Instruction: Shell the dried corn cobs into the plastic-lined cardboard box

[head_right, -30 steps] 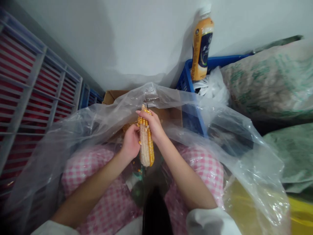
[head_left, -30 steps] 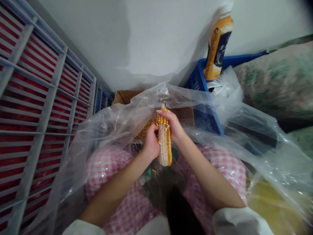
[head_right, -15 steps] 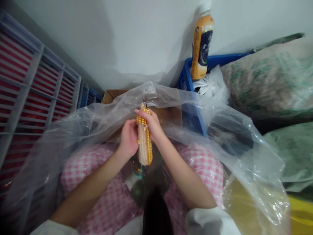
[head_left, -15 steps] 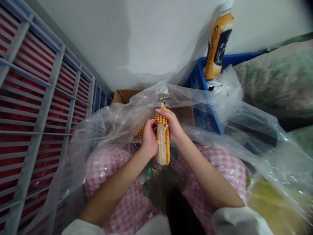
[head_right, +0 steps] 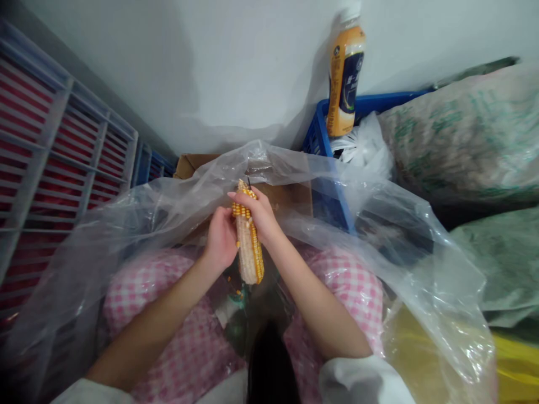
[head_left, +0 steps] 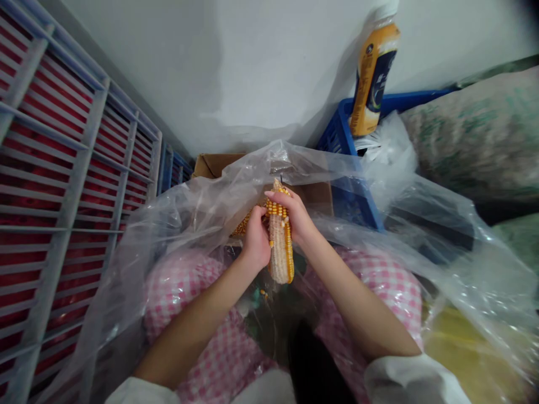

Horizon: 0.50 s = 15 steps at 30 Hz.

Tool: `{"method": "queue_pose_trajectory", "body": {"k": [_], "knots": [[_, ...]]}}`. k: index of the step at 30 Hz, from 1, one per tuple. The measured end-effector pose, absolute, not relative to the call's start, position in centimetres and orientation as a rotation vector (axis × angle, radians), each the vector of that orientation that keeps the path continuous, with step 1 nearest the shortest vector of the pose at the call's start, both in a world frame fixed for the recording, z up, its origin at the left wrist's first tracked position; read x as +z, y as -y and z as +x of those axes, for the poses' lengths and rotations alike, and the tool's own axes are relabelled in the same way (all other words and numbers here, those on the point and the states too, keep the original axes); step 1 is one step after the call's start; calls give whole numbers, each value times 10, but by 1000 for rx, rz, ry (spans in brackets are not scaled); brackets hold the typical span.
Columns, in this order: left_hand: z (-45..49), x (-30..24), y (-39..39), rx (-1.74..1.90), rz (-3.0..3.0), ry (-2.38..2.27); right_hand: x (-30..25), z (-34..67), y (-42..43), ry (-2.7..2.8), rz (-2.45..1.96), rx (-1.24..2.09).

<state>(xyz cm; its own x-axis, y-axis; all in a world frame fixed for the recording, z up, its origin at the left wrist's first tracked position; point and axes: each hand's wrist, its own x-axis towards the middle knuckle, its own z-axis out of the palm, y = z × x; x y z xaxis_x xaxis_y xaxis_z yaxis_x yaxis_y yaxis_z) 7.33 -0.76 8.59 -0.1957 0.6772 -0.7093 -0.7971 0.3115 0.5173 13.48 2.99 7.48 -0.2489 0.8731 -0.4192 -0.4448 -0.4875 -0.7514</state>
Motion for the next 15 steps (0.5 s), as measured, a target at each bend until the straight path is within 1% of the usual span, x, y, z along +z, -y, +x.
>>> {"method": "queue_pose_trajectory", "body": {"k": [8, 11, 15], "knots": [[75, 88, 12, 1384, -22, -1105, 77, 137, -32, 565, -1042, 1915], [74, 86, 13, 1369, 130, -1100, 78, 138, -33, 472, -1028, 1944], [75, 79, 16, 1327, 329, -1177, 75, 137, -35, 406, -1042, 1905]]}}
